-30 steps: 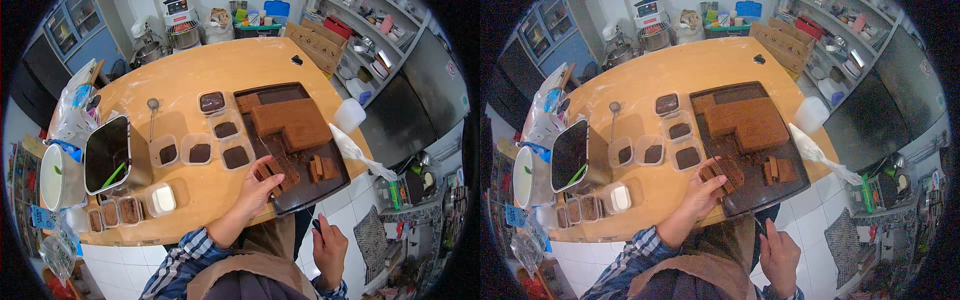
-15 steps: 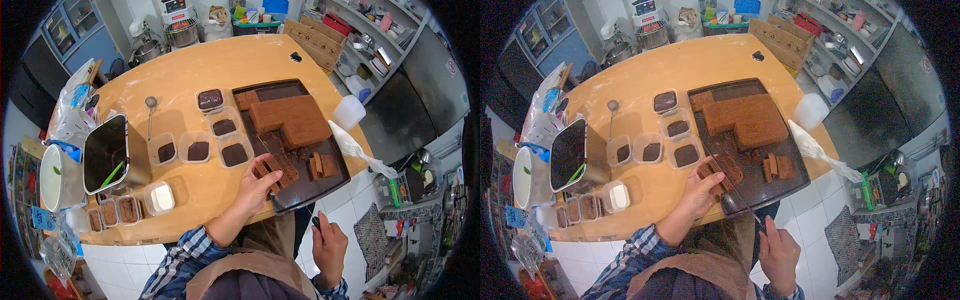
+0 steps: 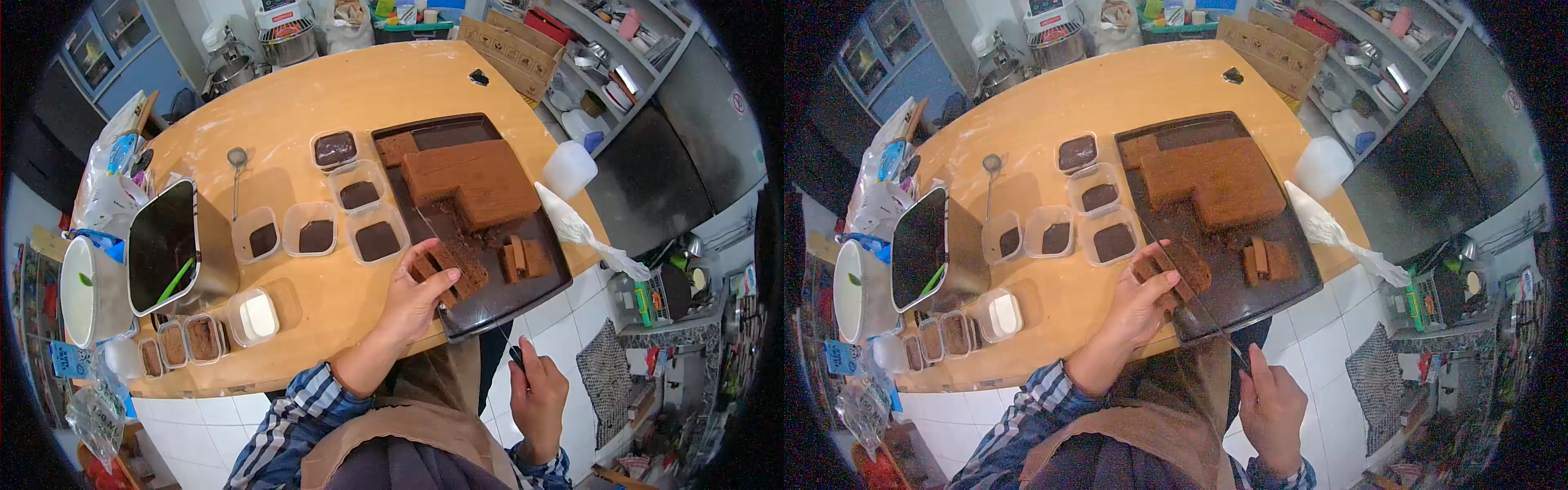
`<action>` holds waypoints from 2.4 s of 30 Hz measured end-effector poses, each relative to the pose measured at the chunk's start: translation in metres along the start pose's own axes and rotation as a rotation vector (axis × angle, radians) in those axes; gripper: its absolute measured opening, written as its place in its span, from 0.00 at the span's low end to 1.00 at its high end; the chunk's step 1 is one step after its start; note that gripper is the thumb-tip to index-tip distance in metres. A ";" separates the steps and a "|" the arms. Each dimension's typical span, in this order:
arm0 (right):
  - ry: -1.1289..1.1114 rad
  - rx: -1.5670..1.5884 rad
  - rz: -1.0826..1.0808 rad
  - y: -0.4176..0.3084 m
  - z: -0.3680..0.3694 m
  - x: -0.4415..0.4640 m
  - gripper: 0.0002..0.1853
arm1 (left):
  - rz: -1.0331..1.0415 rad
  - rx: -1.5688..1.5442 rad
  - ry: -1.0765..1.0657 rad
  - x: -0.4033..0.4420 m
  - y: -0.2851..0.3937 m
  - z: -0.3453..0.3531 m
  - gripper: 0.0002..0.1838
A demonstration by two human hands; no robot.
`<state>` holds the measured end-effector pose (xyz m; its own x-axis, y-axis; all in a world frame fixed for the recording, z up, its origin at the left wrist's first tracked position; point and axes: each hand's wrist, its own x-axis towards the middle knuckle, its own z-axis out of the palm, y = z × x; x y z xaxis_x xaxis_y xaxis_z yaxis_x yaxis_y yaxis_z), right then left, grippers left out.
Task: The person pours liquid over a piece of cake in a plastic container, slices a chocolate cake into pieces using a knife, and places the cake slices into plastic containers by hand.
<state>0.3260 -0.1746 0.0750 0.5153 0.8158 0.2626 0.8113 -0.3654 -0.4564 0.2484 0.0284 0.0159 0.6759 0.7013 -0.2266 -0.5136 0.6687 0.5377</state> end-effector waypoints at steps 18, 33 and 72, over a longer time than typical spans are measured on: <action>-0.048 -0.055 -0.024 -0.004 0.004 0.017 0.20 | 0.018 0.094 0.009 -0.002 0.000 0.002 0.29; -0.051 -0.036 -0.063 -0.003 0.000 0.014 0.22 | 0.029 0.035 -0.025 -0.004 0.003 0.000 0.27; 0.025 -0.006 -0.019 0.003 0.004 0.013 0.18 | -0.080 0.108 -0.166 0.002 0.007 -0.003 0.32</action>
<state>0.3343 -0.1629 0.0735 0.5060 0.8115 0.2922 0.8227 -0.3524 -0.4462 0.2449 0.0354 0.0168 0.7946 0.5909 -0.1396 -0.4013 0.6836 0.6096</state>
